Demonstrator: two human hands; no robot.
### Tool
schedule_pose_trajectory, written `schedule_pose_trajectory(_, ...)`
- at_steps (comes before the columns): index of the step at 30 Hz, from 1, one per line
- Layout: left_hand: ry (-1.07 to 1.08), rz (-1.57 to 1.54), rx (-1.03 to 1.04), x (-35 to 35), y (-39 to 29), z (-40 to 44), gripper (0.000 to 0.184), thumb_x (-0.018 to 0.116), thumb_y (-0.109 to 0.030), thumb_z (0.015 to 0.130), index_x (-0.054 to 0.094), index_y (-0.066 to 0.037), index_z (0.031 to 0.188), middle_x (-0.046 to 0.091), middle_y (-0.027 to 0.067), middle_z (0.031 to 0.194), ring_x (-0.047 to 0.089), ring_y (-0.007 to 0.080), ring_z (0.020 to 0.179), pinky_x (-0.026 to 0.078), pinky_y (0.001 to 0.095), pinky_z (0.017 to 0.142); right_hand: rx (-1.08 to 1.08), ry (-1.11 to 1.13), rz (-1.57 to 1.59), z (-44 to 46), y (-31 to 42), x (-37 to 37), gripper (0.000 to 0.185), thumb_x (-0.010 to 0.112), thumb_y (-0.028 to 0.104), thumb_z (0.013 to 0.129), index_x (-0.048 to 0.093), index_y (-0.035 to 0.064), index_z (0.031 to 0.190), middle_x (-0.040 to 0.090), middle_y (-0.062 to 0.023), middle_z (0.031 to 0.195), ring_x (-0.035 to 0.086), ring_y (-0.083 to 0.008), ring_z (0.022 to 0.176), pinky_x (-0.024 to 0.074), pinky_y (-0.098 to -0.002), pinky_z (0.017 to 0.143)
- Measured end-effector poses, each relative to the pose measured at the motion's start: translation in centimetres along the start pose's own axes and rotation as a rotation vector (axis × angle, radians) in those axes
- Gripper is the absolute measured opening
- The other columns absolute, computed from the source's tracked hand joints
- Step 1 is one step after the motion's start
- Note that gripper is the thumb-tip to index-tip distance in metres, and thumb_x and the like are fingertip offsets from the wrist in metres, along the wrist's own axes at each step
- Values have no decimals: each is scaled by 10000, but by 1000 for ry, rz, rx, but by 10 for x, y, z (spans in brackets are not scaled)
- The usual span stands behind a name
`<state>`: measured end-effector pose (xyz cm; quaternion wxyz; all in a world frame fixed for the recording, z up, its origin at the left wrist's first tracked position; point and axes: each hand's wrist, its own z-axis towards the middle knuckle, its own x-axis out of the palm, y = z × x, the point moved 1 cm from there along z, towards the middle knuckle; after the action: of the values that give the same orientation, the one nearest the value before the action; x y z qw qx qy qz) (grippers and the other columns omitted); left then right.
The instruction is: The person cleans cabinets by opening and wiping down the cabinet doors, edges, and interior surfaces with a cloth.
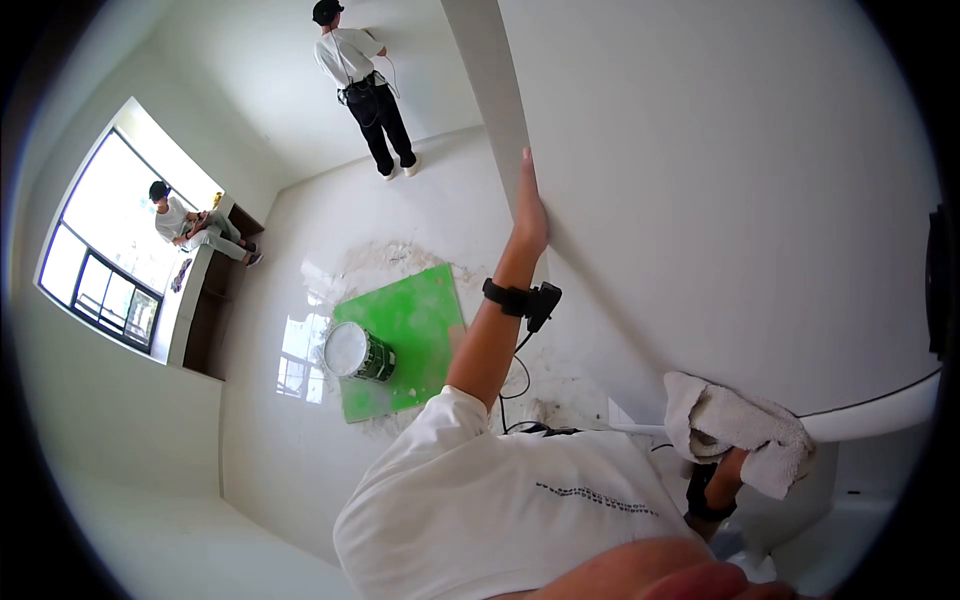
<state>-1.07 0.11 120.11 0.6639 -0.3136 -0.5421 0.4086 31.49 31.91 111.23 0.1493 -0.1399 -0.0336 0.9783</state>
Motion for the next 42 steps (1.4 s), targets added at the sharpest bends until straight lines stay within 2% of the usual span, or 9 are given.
schedule_pose_trajectory(9, 296, 41, -200, 14, 28, 13, 623, 294, -510, 1023, 405, -65, 1444, 476, 83, 1423, 439, 215, 1307, 342, 358, 1096, -44, 19, -167, 16, -20, -24, 735, 673, 210, 860, 274, 21, 1448, 369, -281, 1393, 410, -424, 1252, 346, -551, 1032)
schedule_pose_trajectory(15, 349, 75, -271, 4, 70, 21, 616, 297, -465, 1038, 339, -40, 1482, 367, 78, 1515, 318, 214, 1394, 254, 356, 1150, -44, 11, -175, 29, -4, -13, 742, 683, 206, 850, 280, 20, 1444, 374, -292, 1381, 409, -433, 1245, 343, -561, 1026)
schedule_pose_trajectory(19, 520, -30, -283, 7, 54, 21, 768, 355, -509, 1027, 53, -33, 1549, 14, 120, 1627, -3, 225, 1492, 23, 383, 1200, -23, 6, -69, 46, 33, 17, 743, 698, 198, 833, 298, 13, 1432, 383, -292, 1375, 409, -451, 1235, 334, -586, 1017)
schedule_pose_trajectory(22, 477, 79, -234, 12, 27, 7, 786, 330, -536, 1023, 34, -32, 1548, 5, 131, 1627, -5, 239, 1493, 16, 383, 1198, -15, -39, 163, 62, 78, 37, 736, 726, 183, 799, 347, -7, 1400, 401, -279, 1372, 413, -490, 1214, 308, -647, 999)
schedule_pose_trajectory(29, 540, 143, -320, 19, 26, 2, 905, 233, -672, 975, 39, 15, 1530, 15, 156, 1623, -18, 276, 1500, 16, 390, 1202, 230, 146, 577, 147, 89, -6, 727, 719, 165, 833, 335, -51, 1412, 451, -248, 1342, 530, -379, 1189, 468, -454, 967)
schedule_pose_trajectory(30, 532, 135, -307, 21, 23, 1, 917, 229, -684, 969, 43, 17, 1530, 13, 162, 1622, -20, 278, 1500, 17, 391, 1203, 357, 57, 643, 157, 103, -5, 782, 759, 228, 804, 346, -58, 1404, 451, -249, 1341, 497, -404, 1198, 421, -512, 988)
schedule_pose_trajectory(33, 520, 138, -312, 25, 10, -4, 934, 213, -697, 962, 47, 29, 1525, 2, 175, 1619, -17, 274, 1500, 19, 388, 1203, 139, 144, 111, 179, 113, -8, 850, 802, 291, 754, 360, -52, 1395, 465, -247, 1331, 461, -420, 1196, 357, -541, 1008)
schedule_pose_trajectory(37, 524, 124, -306, 23, 13, -5, 935, 177, -694, 965, 76, 56, 1514, 36, 201, 1612, 19, 280, 1500, 35, 388, 1203, 39, 6, 125, 163, 133, 25, 784, 811, 309, 731, 448, -6, 1351, 511, -211, 1319, 454, -433, 1198, 283, -538, 1034)
schedule_pose_trajectory(42, 612, 234, -342, 14, 35, 2, 797, 187, -583, 1019, -3, -3, 1531, -37, 137, 1625, -18, 251, 1501, 32, 365, 1205, -29, 16, 164, 127, 152, 69, 560, 781, 281, 714, 592, 46, 1186, 579, -146, 1203, 501, -397, 1131, 312, -580, 968)
